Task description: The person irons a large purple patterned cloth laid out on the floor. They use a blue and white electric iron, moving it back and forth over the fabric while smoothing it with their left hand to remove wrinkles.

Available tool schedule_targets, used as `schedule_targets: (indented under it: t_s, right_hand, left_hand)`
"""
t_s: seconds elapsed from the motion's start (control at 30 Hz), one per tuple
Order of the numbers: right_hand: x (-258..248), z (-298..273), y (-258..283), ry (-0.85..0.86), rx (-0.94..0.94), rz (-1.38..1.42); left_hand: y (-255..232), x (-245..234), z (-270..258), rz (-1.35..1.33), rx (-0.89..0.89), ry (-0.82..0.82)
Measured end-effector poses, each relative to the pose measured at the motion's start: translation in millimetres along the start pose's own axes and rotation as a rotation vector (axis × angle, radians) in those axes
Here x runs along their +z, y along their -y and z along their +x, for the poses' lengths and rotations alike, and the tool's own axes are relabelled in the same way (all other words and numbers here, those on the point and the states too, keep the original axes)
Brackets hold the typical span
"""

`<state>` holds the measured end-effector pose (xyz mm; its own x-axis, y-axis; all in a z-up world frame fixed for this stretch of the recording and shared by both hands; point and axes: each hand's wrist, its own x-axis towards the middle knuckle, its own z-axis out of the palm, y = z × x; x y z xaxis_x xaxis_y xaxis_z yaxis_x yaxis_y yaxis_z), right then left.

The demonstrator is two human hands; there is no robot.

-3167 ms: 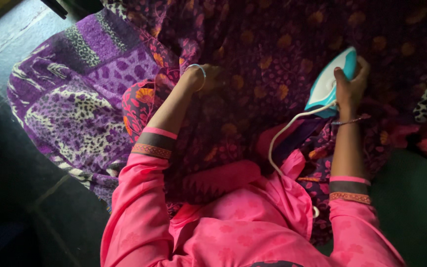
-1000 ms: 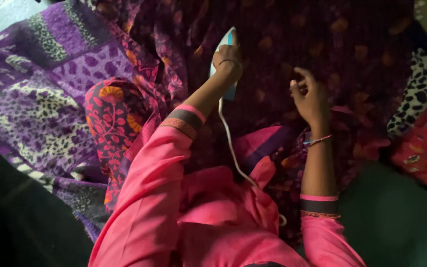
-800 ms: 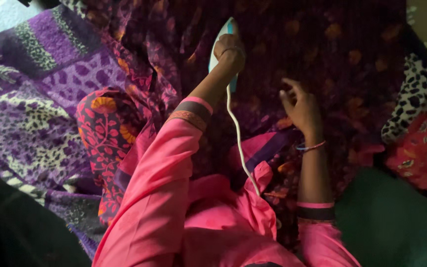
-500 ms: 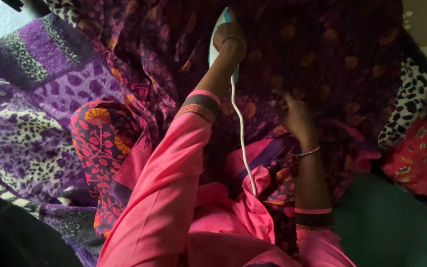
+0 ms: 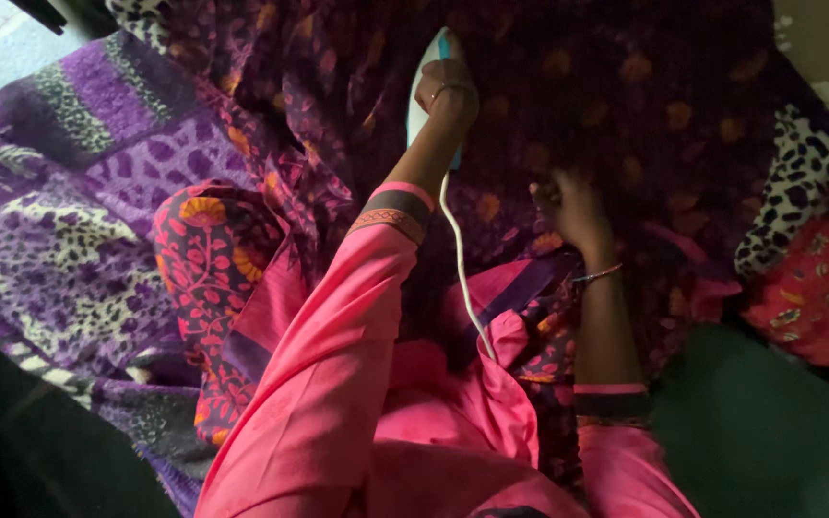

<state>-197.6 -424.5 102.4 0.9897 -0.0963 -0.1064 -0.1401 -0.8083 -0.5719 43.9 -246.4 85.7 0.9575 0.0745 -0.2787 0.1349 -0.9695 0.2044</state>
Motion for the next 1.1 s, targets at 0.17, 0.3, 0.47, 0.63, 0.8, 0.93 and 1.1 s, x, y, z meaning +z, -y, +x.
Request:
schedule_targets:
  t_s: [0.17,0.3,0.47,0.63,0.8,0.93,1.1]
  right_hand:
    - [-2,-1,-7,-0.160,-0.307,-0.029]
    - [-15,-13,20,-0.016,-0.041,0.022]
    - [-29,-19,40,0.015,0.006,0.042]
    - [-29,-25,48,0.045,0.044,0.081]
    - [-30,-29,57,0.058,0.027,0.001]
    - [-30,-31,60,0.084,0.034,0.006]
    - [-29,-28,54,0.093,0.019,0.037]
  left_hand:
    - [16,-2,-35,0.009,0.041,0.026]
    - [34,3,-63,0.012,0.089,0.025]
    - [64,17,-101,0.035,0.178,0.035]
    - [100,23,-150,-0.006,0.263,0.019]
    - [103,21,-159,0.021,0.280,0.081]
    - [90,34,-130,0.030,0.271,0.051]
    - [64,39,-83,0.006,0.231,0.007]
